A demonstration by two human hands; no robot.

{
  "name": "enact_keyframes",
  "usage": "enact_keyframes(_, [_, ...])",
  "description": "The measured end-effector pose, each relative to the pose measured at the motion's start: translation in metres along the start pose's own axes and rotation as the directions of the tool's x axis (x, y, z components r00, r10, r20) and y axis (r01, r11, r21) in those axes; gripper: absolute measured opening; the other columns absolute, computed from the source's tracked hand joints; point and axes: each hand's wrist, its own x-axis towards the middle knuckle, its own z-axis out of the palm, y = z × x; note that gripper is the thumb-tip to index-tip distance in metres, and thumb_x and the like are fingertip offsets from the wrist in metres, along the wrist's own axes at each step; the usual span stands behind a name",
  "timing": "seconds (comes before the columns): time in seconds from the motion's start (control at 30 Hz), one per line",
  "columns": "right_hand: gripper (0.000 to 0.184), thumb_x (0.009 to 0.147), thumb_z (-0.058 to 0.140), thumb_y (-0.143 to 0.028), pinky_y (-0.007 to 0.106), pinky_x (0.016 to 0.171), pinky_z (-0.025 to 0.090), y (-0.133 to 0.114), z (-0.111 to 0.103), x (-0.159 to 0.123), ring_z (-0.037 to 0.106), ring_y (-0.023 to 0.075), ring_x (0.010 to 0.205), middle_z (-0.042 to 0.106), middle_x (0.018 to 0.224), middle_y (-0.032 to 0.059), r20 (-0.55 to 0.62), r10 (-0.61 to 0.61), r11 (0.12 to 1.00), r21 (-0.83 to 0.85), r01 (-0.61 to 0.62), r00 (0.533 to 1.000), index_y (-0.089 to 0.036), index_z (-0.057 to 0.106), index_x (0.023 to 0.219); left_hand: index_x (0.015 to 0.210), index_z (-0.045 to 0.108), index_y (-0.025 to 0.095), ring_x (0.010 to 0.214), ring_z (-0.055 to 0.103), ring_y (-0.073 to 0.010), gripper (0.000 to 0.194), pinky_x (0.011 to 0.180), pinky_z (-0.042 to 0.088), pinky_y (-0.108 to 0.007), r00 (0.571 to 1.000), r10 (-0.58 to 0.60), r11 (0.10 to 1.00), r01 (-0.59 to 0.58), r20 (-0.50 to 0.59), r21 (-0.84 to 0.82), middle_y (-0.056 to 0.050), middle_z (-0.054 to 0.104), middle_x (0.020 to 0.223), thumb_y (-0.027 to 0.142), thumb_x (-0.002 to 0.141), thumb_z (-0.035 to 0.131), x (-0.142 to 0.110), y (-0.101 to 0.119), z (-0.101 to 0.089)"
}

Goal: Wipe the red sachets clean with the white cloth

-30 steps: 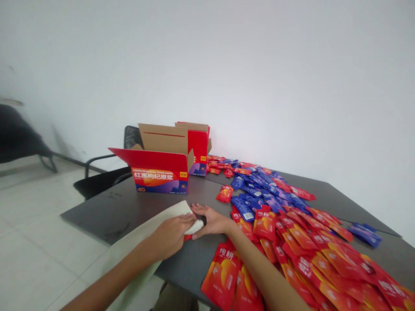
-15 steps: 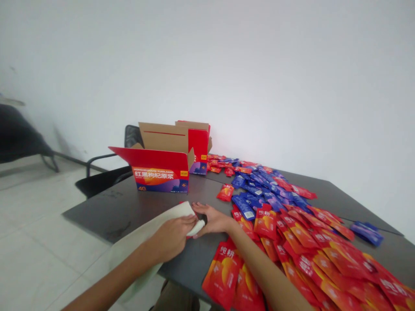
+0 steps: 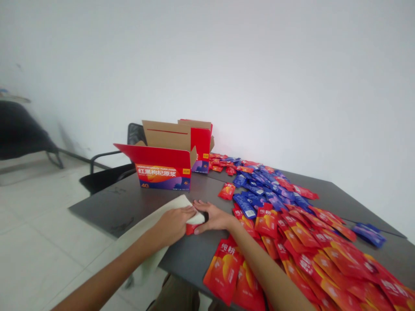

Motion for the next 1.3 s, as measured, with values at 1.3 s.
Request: enact_keyframes(1.3, [0.094,0.065,0.074,-0.055,0.048,0.119,0.008,-0.011,-0.004,-0.004,0.019,0.0277,0.146,0.026,0.156,0.0096,-0.014,0.165,0.985,0.06,-0.163,0.986,-0.023,0.034,0.145,0.122,0.062,0.017,0.106,0.064,-0.0236,0.05,0.095,0.045,-0.035,0.824,-0.518,0.855,0.508,-0.231,-0.106,-0.01,0.069,0.116,0.009,0.08,0.038,-0.052,-0.028,-0.008])
